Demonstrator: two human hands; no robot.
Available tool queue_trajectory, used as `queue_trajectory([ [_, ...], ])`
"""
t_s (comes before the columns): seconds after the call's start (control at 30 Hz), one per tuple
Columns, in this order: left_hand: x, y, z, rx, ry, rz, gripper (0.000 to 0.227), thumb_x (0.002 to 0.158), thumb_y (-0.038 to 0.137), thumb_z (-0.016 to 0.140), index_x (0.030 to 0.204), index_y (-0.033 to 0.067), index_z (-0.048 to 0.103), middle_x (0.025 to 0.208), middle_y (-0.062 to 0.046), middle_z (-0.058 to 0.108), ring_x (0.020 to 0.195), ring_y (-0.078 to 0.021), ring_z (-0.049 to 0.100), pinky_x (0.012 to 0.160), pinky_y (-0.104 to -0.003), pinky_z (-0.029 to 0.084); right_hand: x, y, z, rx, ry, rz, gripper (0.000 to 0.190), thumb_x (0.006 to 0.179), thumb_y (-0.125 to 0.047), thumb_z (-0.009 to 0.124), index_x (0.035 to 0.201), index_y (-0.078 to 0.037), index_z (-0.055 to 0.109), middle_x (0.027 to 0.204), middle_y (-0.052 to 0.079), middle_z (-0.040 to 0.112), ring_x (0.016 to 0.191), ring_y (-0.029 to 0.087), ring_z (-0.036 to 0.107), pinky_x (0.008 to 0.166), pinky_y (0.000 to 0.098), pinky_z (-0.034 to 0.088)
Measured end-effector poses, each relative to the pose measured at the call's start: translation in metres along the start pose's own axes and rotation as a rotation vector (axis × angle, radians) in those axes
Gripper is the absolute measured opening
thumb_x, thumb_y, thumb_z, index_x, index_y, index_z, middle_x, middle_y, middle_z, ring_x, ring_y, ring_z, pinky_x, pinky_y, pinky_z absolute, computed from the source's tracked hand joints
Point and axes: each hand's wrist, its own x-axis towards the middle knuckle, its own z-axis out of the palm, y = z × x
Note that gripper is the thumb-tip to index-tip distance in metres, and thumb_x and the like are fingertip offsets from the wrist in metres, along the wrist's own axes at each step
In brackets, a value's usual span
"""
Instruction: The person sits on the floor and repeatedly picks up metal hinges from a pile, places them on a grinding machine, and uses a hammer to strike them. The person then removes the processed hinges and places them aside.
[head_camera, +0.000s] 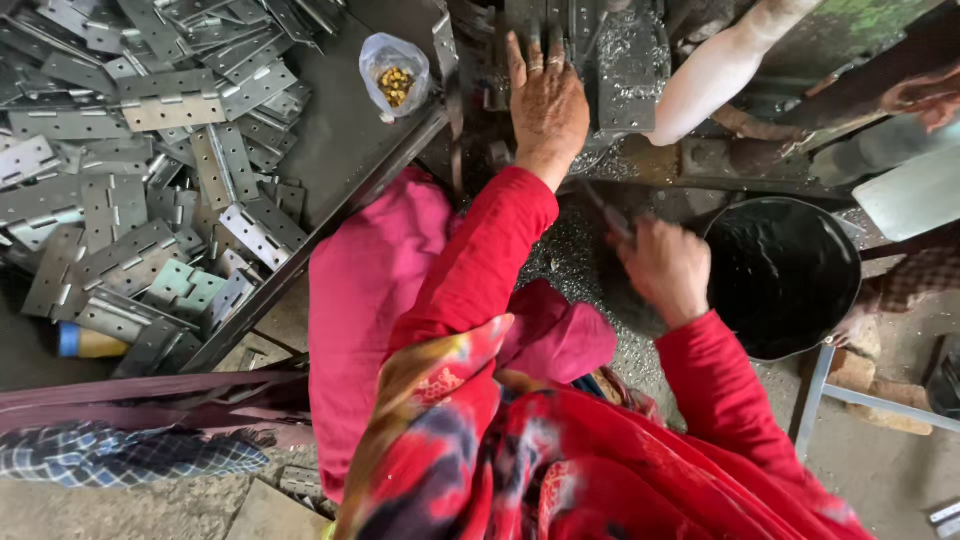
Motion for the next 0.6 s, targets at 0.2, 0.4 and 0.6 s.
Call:
queue_trajectory([
  [0.2, -0.014, -0.010, -0.001, 0.020, 0.017, 0.016, 0.047, 0.100, 0.025, 0.044, 0.138, 0.0031, 0.061, 0.160, -0.011, 0.042, 0.154, -0.0347, 0.025, 0.125, -0.059, -0.001, -0.028, -0.008, 0.056, 0.043, 0.028, 0.097, 0.045, 0.101, -0.055, 0.060, 0.099, -0.010, 0.063, 0.072, 0.020, 0.071, 0.065, 0.040, 0.070, 0.056, 0.0513, 0.055],
  [0.4, -0.057, -0.019, -0.050, -0.288, 0.101, 0.098, 0.030, 0.093, 0.018, 0.059, 0.117, 0.0042, 0.072, 0.138, -0.013, 0.062, 0.139, -0.0322, 0.046, 0.122, -0.062, 0.010, 0.002, 0.009, 0.000, -0.233, 0.070, 0.009, 0.049, 0.104, -0.059, 0.058, 0.103, -0.012, 0.067, 0.076, 0.016, 0.073, 0.067, 0.036, 0.073, 0.057, 0.0478, 0.055],
  [0.6, -0.113, -0.153, -0.084, -0.249, 0.127, -0.084, 0.014, 0.092, 0.013, 0.069, 0.103, 0.0106, 0.078, 0.093, -0.007, 0.075, 0.087, -0.0209, 0.072, 0.082, -0.040, 0.056, 0.033, -0.007, -0.057, -0.105, 0.426, -0.201, 0.026, 0.111, -0.039, 0.067, 0.111, -0.013, 0.070, 0.093, 0.007, 0.075, 0.078, 0.028, 0.072, 0.064, 0.0400, 0.053],
])
